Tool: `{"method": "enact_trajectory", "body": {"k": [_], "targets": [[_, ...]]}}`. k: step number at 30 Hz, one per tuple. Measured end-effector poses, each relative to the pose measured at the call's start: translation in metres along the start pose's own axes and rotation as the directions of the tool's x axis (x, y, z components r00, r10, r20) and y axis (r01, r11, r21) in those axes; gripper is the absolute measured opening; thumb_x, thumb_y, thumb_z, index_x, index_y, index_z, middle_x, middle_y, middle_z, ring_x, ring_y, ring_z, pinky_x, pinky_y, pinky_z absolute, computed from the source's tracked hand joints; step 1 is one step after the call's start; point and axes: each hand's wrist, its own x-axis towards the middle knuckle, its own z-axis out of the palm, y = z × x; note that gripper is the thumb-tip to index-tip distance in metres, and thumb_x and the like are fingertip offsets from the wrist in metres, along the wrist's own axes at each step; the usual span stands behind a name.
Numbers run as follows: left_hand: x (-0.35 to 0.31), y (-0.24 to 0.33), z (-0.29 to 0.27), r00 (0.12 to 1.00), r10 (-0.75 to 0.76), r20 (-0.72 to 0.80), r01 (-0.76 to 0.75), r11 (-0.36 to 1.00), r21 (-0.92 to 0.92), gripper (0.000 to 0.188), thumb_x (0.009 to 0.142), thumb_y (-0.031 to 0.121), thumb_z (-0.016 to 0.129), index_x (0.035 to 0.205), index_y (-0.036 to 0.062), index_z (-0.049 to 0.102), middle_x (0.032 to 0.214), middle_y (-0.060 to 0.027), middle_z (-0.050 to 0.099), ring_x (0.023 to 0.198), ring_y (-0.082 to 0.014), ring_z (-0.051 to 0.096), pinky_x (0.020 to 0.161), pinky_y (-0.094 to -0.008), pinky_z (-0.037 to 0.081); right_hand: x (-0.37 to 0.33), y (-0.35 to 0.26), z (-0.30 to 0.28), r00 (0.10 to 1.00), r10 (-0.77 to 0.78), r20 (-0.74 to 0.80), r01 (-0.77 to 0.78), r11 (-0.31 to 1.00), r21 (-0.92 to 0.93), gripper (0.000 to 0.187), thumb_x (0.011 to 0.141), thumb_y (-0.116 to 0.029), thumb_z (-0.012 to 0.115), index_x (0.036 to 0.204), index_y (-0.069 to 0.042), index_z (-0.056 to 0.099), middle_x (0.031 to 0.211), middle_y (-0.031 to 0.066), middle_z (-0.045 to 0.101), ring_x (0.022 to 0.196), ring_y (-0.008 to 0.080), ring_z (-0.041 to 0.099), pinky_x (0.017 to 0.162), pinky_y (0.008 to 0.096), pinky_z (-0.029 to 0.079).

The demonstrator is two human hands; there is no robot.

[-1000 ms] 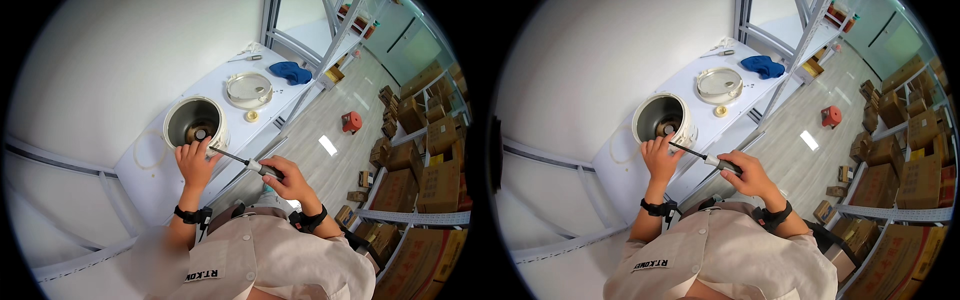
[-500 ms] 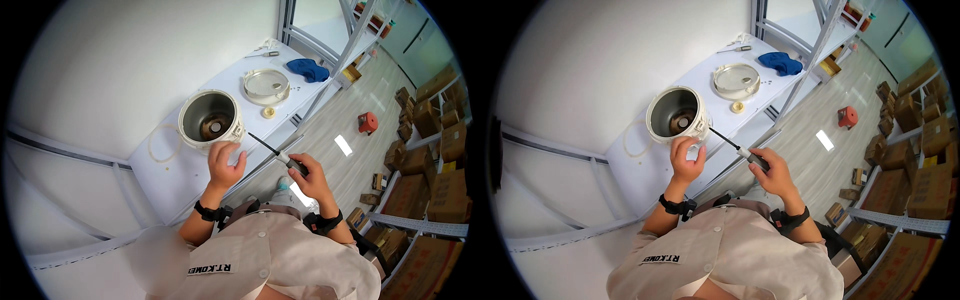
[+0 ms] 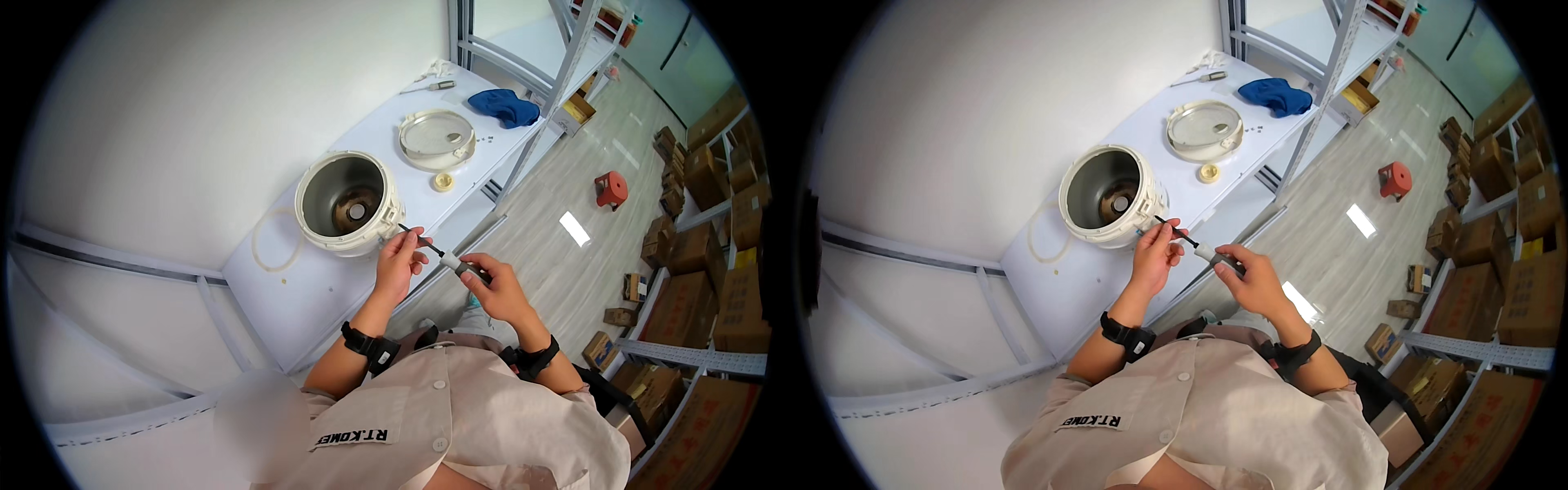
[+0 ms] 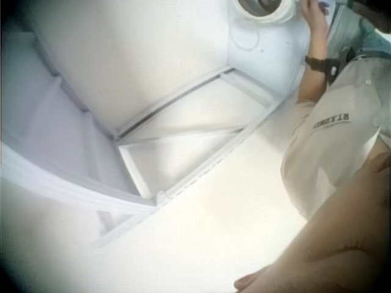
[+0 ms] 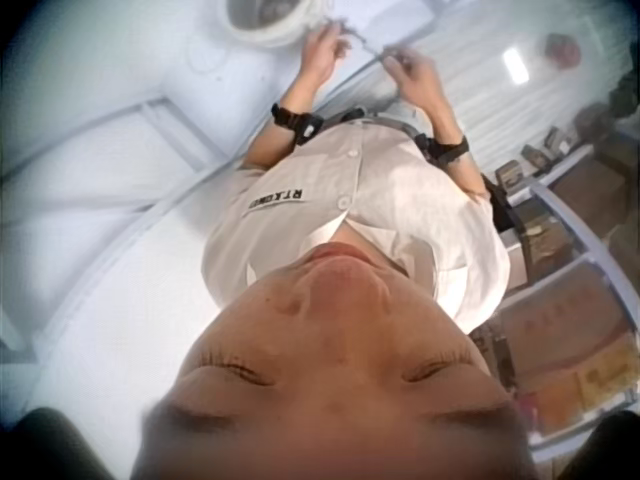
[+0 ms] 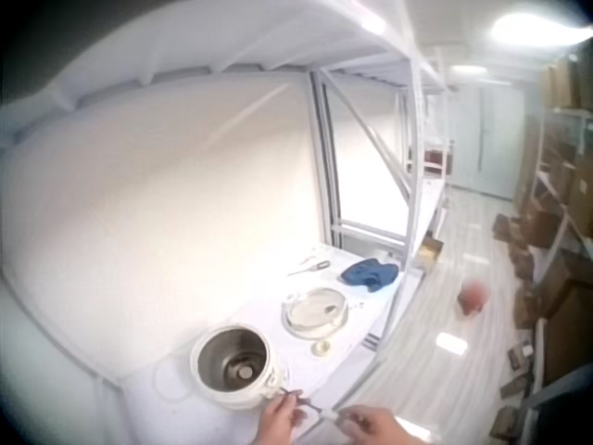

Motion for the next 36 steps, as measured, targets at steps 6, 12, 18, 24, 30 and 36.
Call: {"method": "enact_trajectory", "body": {"k": [6,12,18,24,30,36], "targets": [[0.005,-0.003,0.001,0.999,0.027,-0.031,-0.027,1.000,0.010,0.029,0.112,0.027,0.060,0.128,0.0039,0.066,0.108,-0.0076,0.075,0.071,-0.0078,0.060,0.058,-0.0217,0.043,0.003,0.007,0.008,0.998,0.045,-0.039,-0.042,0.995,0.086,0.035,0.100,-0.022,0.074,0.128,-0.002,0.070,0.090,0.0099,0.074,0.078,0.0163,0.064,0.073,0.0320,0.051],[0.005,-0.001,0.003,0.997,0.082,-0.010,-0.081,0.995,0.057,0.030,0.114,0.024,0.055,0.135,0.0032,0.060,0.107,-0.0077,0.070,0.063,-0.0055,0.049,0.053,-0.0216,0.037,0.006,-0.002,0.003,0.990,0.133,0.036,-0.137,0.974,0.178,0.034,0.102,-0.020,0.071,0.130,-0.001,0.069,0.090,0.0060,0.074,0.074,0.0116,0.061,0.069,0.0294,0.049],[0.005,0.002,0.006,0.995,0.095,-0.008,-0.094,0.992,0.081,0.031,0.114,0.020,0.054,0.140,0.0033,0.055,0.106,-0.0066,0.068,0.061,-0.0051,0.045,0.052,-0.0217,0.034,0.010,-0.003,-0.001,0.975,0.184,0.126,-0.216,0.919,0.330,0.032,0.105,-0.019,0.068,0.131,-0.001,0.067,0.090,0.0045,0.073,0.065,0.0075,0.055,0.058,0.0253,0.046],[0.002,0.003,0.006,0.995,0.102,-0.006,-0.101,0.993,0.060,0.029,0.114,0.020,0.054,0.138,0.0041,0.055,0.104,-0.0057,0.065,0.062,-0.0050,0.046,0.053,-0.0219,0.035,0.012,-0.002,-0.001,0.958,0.205,0.202,-0.275,0.863,0.423,0.031,0.108,-0.022,0.062,0.130,0.000,0.066,0.092,0.0074,0.073,0.062,0.0099,0.056,0.055,0.0263,0.045],[0.005,0.002,0.004,0.994,0.110,0.018,-0.111,0.993,0.040,0.026,0.114,0.022,0.055,0.134,0.0063,0.057,0.103,-0.0062,0.066,0.061,-0.0047,0.046,0.053,-0.0219,0.035,0.018,-0.001,-0.009,0.892,0.282,0.354,-0.449,0.649,0.614,0.032,0.111,-0.024,0.055,0.131,0.000,0.062,0.092,0.0132,0.074,0.055,0.0135,0.055,0.051,0.0272,0.044],[0.006,0.003,0.001,0.993,0.118,0.026,-0.119,0.992,0.029,0.023,0.114,0.023,0.056,0.129,0.0064,0.059,0.102,-0.0064,0.067,0.061,-0.0048,0.047,0.053,-0.0220,0.035,0.023,-0.008,-0.012,0.850,0.311,0.425,-0.524,0.579,0.625,0.032,0.111,-0.025,0.052,0.131,-0.001,0.061,0.091,0.0140,0.074,0.049,0.0134,0.053,0.046,0.0256,0.041]]}}
